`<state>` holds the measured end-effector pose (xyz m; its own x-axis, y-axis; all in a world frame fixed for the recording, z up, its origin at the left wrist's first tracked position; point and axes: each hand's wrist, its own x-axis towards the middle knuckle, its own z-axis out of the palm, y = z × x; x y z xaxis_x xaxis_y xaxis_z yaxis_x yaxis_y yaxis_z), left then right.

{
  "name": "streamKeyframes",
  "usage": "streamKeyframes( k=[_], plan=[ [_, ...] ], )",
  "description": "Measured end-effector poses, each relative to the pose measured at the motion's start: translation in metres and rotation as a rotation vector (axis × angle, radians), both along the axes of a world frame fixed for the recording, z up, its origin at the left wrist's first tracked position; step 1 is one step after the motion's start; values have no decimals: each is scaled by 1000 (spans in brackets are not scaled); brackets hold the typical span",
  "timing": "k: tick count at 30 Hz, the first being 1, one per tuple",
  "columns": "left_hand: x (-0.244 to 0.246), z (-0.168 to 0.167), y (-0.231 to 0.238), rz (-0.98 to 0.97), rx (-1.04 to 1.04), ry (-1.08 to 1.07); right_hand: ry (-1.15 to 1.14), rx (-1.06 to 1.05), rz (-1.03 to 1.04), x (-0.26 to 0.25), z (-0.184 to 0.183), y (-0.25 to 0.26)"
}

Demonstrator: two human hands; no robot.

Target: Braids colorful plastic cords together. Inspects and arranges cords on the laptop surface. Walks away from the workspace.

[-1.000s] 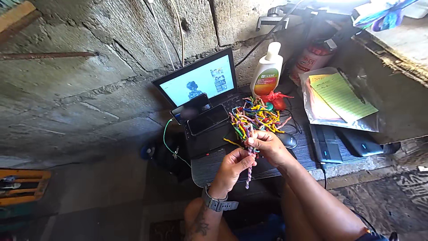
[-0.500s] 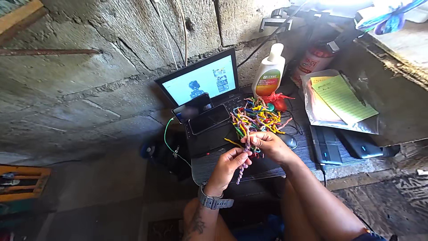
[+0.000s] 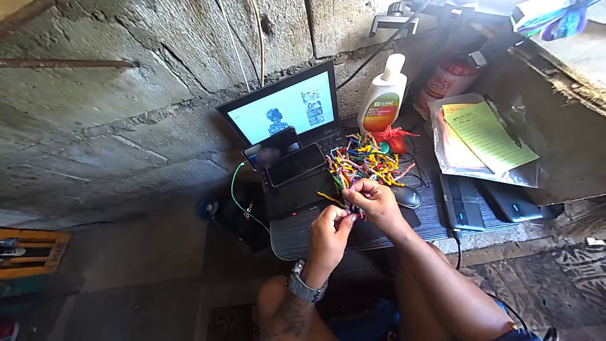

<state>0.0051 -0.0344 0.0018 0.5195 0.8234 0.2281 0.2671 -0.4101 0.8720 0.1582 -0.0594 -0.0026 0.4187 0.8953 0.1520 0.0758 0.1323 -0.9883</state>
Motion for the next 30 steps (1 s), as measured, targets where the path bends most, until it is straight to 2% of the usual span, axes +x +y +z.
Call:
streamKeyframes(
  k=[3,5,8,10,14,18,21,24,28,30],
  plan=[
    [2,6,4,-47,-351,-140,88,-71,52,5,0,3],
    [4,11,8,-56,-505,-232,108,-87,106,3,-3,4],
    [5,6,12,1,-483,-263,121,-58,117,-3,-8,5],
    [7,2,14,49,-436,-266,87,35,80,-5,-11,5],
    [6,8,13,36,-510,-331,-219,247,47,-3,-14,2],
    [-1,13,16,-22,-634,-394,-424,292,63,9,-16,2],
    [-4,12,17,-34,-540,-392,-588,263,-80,8,-15,4],
    [-5,8,14,-16,-322,-346,-732,208,-202,0,-8,0],
    [-5,0,11,19,36,-205,-803,161,-247,-4,-5,-2],
    [-5,-4,12,38,124,-145,-775,108,-243,-6,-6,-2]
  ],
)
